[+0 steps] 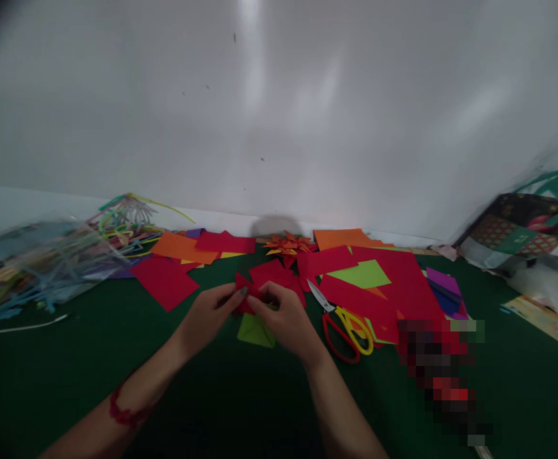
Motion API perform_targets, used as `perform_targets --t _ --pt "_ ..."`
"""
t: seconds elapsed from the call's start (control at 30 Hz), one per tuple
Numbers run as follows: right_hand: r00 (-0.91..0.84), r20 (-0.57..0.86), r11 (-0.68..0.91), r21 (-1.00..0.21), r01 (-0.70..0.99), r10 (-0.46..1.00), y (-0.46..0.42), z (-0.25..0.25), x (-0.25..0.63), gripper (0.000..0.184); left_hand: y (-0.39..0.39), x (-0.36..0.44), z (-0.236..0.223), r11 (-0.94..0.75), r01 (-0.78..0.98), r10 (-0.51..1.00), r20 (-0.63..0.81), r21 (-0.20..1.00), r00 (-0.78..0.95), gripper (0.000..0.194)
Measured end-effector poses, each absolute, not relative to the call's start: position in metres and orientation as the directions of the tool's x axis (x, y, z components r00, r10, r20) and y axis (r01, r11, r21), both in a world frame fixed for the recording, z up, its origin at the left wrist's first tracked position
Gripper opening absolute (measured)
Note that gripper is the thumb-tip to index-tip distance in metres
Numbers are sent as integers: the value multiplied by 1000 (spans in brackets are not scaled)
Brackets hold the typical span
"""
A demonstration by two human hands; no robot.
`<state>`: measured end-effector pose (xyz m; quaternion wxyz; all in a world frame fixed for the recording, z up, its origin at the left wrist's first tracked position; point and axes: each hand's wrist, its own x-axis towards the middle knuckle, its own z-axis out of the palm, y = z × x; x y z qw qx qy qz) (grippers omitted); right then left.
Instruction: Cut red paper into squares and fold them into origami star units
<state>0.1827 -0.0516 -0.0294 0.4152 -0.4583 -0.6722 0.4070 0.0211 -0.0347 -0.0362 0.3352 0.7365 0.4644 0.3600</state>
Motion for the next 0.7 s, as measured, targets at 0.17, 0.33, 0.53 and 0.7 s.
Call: perform_targets --t 0.17,0.33,0.53,0.7 --pt "-223 187 250 -921 300 957 -51 -30 182 23 -32 20 -35 -351 450 920 213 821 328 38" --pt "-304 131 236 -910 340 944 -51 -32 185 22 -30 17 -35 -310 433 933 183 847 310 33" --pt "-326 95 220 -903 370 941 -45 -43 186 25 -20 13 -46 -294 442 935 160 847 316 38" --pt "-183 72 157 -846 510 981 -27 -58 215 30 15 -14 -76 -152 468 988 140 871 60 31"
